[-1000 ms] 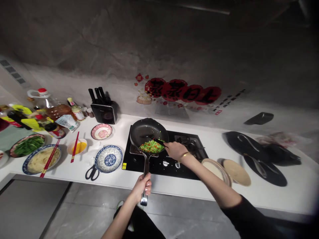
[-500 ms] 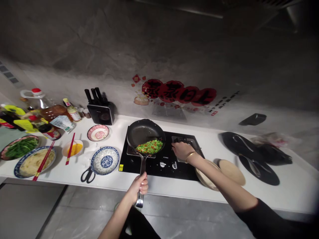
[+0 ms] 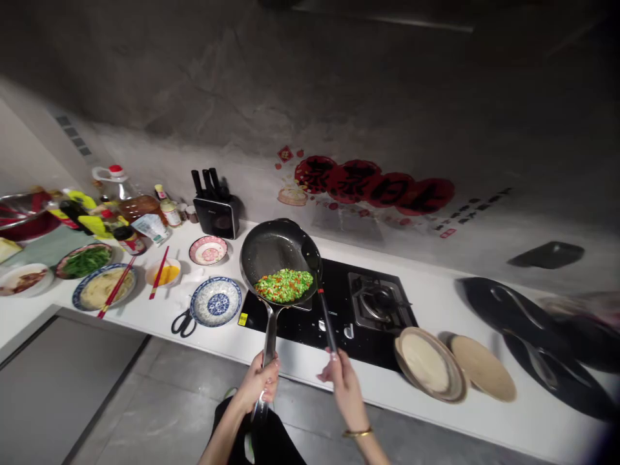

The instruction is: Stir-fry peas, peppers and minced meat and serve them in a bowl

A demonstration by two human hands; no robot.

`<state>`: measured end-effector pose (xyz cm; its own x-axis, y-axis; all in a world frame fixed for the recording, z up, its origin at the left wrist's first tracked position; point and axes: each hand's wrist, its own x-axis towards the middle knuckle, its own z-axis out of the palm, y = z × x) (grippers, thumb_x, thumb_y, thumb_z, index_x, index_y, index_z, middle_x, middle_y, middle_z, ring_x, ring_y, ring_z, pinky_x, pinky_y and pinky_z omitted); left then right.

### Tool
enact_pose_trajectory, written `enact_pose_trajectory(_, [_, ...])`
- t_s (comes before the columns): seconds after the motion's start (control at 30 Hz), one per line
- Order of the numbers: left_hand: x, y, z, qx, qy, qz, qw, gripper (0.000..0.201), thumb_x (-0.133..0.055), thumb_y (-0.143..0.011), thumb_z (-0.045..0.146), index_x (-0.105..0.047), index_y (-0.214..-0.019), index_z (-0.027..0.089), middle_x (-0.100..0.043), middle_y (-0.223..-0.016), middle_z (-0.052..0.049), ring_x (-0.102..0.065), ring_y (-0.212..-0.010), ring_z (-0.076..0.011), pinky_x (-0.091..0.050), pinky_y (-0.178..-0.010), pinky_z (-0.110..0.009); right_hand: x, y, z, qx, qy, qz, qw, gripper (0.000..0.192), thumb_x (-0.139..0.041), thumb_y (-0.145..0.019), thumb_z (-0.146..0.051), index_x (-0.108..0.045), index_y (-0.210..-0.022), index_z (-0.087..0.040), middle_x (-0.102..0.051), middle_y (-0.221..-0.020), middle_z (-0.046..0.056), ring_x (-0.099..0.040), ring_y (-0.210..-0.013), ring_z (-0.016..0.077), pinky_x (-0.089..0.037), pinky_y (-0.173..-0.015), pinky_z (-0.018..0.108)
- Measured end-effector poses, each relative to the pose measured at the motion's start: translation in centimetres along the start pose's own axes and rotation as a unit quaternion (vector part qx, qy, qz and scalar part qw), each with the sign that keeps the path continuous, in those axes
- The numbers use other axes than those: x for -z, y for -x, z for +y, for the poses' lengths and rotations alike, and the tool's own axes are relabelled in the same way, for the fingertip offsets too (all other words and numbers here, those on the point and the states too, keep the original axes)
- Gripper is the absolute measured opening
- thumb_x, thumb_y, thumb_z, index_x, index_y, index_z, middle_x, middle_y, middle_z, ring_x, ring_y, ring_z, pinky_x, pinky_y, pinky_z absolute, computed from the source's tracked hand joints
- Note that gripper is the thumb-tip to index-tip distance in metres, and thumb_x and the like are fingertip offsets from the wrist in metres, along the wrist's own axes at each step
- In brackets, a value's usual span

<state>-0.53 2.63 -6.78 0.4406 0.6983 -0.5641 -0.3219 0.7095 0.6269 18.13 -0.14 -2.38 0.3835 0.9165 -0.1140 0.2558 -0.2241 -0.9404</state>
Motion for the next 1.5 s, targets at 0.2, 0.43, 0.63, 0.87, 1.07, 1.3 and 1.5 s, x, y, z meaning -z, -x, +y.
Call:
enact_pose_trajectory(0.2, [4.5, 4.8, 0.9, -0.081, -0.102, 0.105, 0.986, 0.052, -0.063, -0.060, 0.061, -0.034, -0.082, 0.024, -0.024, -0.043, 0.015, -0.018, -0.031, -0.0016, -0.012, -0.030, -0.013, -6.4, 3.4, 1.4, -0.041, -0.105, -0.003, 0.994, 0.062, -0.050, -0.073, -0.059, -0.052, -0.115, -0.014, -0.053, -0.058, -0.003, -0.055, -0.055, 0.0155, -0.052, -0.058, 0.032])
enact_pose_trajectory(0.43, [12.9, 8.7, 1.2, -0.168, -0.171, 0.190, 0.952, 0.041, -0.058, -0.068, 0.054, -0.035, -0.080, 0.023, -0.022, -0.042, 0.015, -0.020, -0.030, -0.0023, -0.016, -0.030, -0.014, -16.7, 6.9, 2.3, -0.092, -0.271, -0.101, 0.953, 0.048, -0.052, -0.069, -0.062, -0.053, -0.092, -0.020, -0.050, -0.053, -0.005, -0.055, -0.052, 0.0145, -0.054, -0.062, 0.035])
enact_pose_trajectory(0.63, [17.7, 10.8, 1.6, -0.217, -0.215, 0.220, 0.926, 0.033, -0.053, -0.071, 0.050, -0.037, -0.077, 0.022, -0.030, -0.043, 0.013, -0.026, -0.029, -0.0038, -0.022, -0.031, -0.016, -29.4, 13.2, 1.5, -0.125, -0.304, -0.047, 0.943, 0.049, -0.047, -0.069, -0.065, -0.046, -0.094, -0.022, -0.064, -0.087, 0.006, -0.063, -0.086, 0.0221, -0.053, -0.065, 0.032])
enact_pose_trajectory(0.87, [20.6, 11.9, 3.6, -0.286, -0.302, 0.241, 0.877, 0.024, -0.052, -0.073, 0.041, -0.047, -0.074, 0.018, -0.052, -0.056, 0.003, -0.050, -0.048, -0.0105, -0.038, -0.045, -0.020, -34.2, 15.5, 0.6, -0.058, -0.242, -0.014, 0.968, 0.043, -0.038, -0.079, -0.058, -0.047, -0.097, -0.021, -0.068, -0.090, 0.009, -0.064, -0.084, 0.0205, -0.049, -0.077, 0.034])
enact_pose_trajectory(1.07, [21.9, 12.2, 4.1, -0.267, -0.392, 0.242, 0.846, 0.017, -0.047, -0.076, 0.036, -0.049, -0.076, 0.018, -0.060, -0.061, -0.001, -0.056, -0.055, -0.0150, -0.040, -0.052, -0.023, -35.7, 15.4, 0.8, -0.073, -0.251, 0.005, 0.965, 0.048, -0.034, -0.077, -0.064, -0.048, -0.094, -0.020, -0.069, -0.085, 0.009, -0.066, -0.082, 0.0220, -0.051, -0.071, 0.032])
enact_pose_trajectory(1.3, [22.1, 11.7, 4.0, -0.252, -0.438, 0.246, 0.827, 0.017, -0.044, -0.079, 0.036, -0.047, -0.079, 0.019, -0.057, -0.056, 0.000, -0.055, -0.051, -0.0146, -0.036, -0.049, -0.022, -35.8, 15.1, 0.7, -0.079, -0.248, 0.029, 0.965, 0.049, -0.035, -0.077, -0.064, -0.048, -0.093, -0.020, -0.069, -0.085, 0.009, -0.066, -0.080, 0.0215, -0.050, -0.070, 0.032])
enact_pose_trajectory(1.5, [23.0, 11.3, 3.9, -0.255, -0.467, 0.241, 0.811, 0.014, -0.042, -0.080, 0.034, -0.044, -0.078, 0.020, -0.058, -0.056, -0.001, -0.056, -0.050, -0.0145, -0.034, -0.048, -0.021, -36.7, 14.6, 1.3, -0.103, -0.262, 0.035, 0.959, 0.051, -0.036, -0.074, -0.066, -0.047, -0.092, -0.019, -0.070, -0.080, 0.010, -0.066, -0.078, 0.0224, -0.050, -0.072, 0.033])
